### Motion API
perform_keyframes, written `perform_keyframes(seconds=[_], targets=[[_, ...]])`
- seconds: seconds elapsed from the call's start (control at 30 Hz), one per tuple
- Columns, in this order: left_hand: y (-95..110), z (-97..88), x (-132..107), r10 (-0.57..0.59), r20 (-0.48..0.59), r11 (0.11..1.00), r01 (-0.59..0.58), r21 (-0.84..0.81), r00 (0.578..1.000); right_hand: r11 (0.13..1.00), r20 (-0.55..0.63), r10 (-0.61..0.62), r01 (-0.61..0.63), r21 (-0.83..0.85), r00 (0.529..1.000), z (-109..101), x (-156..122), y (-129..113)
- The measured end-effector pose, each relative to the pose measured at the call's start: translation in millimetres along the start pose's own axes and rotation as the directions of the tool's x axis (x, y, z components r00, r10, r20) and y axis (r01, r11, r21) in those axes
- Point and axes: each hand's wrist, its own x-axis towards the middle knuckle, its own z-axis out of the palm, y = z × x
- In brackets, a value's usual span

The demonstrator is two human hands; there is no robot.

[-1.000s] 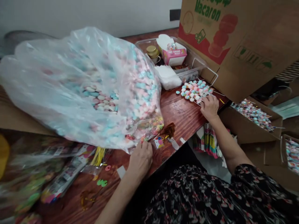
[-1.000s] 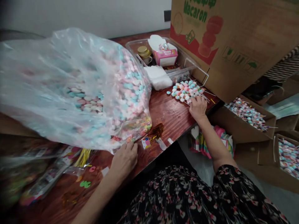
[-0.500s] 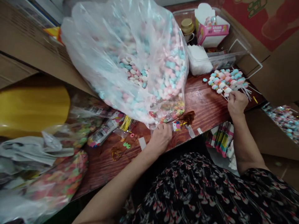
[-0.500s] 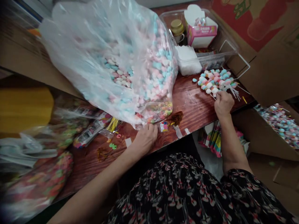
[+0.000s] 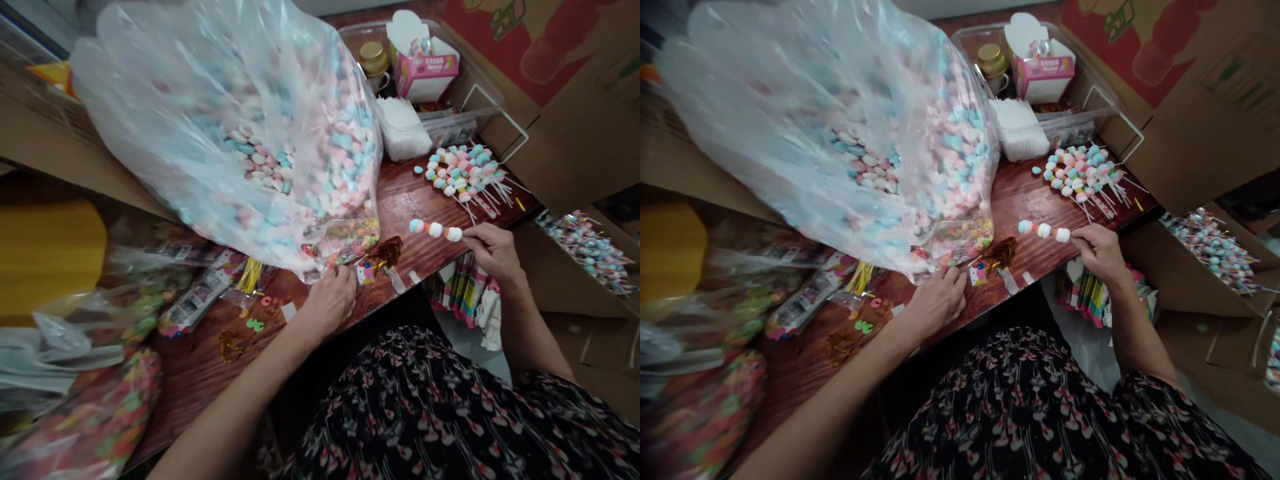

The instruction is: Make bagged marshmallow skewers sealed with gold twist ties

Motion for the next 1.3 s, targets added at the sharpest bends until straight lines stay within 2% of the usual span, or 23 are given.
perform_keyframes(seconds=[0.1,0.2,0.27,0.33,0.47,0.53,0.63,0.77,0.83,0.97,1.07,1.17,1.23,1.3], targets=[[0,-2.1,15,0.075,0.065,0.993,-0.081,0.088,0.995,0.999,0.015,-0.029,0.028,0.025,0.999,12,-1,-6],[-5,0.3,21,0.068,0.05,0.996,-0.07,0.048,0.996,0.999,0.026,-0.04,0.04,-0.003,0.999,17,-4,-9],[-8,4.2,16,0.002,-0.024,1.0,-0.002,0.004,1.0,0.995,0.073,-0.06,0.066,-0.077,0.996,9,-5,-10],[-11,9.7,5,-0.059,-0.12,0.997,0.054,-0.047,0.991,0.965,0.166,-0.084,0.122,-0.232,0.983,-8,-3,-12],[-12,23.2,-12,-0.104,-0.271,0.986,0.063,-0.155,0.957,0.773,0.348,-0.044,0.252,-0.582,0.937,-40,18,-29],[-10,29.2,-12,-0.128,-0.318,0.982,0.074,-0.176,0.939,0.713,0.425,-0.029,0.317,-0.626,0.905,-44,32,-42],[-7,35.6,-9,-0.165,-0.368,0.979,0.106,-0.176,0.915,0.733,0.502,-0.054,0.376,-0.567,0.863,-34,48,-56],[0,39.2,-14,-0.216,-0.373,0.965,0.141,-0.219,0.902,0.852,0.466,-0.08,0.303,-0.426,0.881,-14,59,-56],[1,40.6,-20,-0.227,-0.363,0.957,0.138,-0.256,0.904,0.88,0.453,-0.061,0.262,-0.396,0.889,-9,62,-54],[-9,47.0,-24,-0.25,-0.382,0.918,0.093,-0.385,0.89,0.824,0.505,-0.021,0.301,-0.48,0.863,-12,66,-48],[-22,53.2,-19,-0.343,-0.389,0.808,0.058,-0.586,0.855,0.763,0.505,-0.023,0.341,-0.548,0.863,-23,61,-42],[-32,56.8,-15,-0.425,-0.342,0.696,0.061,-0.716,0.838,0.757,0.462,-0.028,0.321,-0.569,0.886,-37,51,-37],[-35,57.7,-14,-0.46,-0.301,0.661,0.096,-0.744,0.835,0.813,0.395,-0.051,0.268,-0.517,0.917,-42,41,-38],[-37,58.3,-14,-0.482,-0.272,0.634,0.117,-0.765,0.833,0.906,0.306,-0.081,0.198,-0.374,0.949,-39,28,-45]])
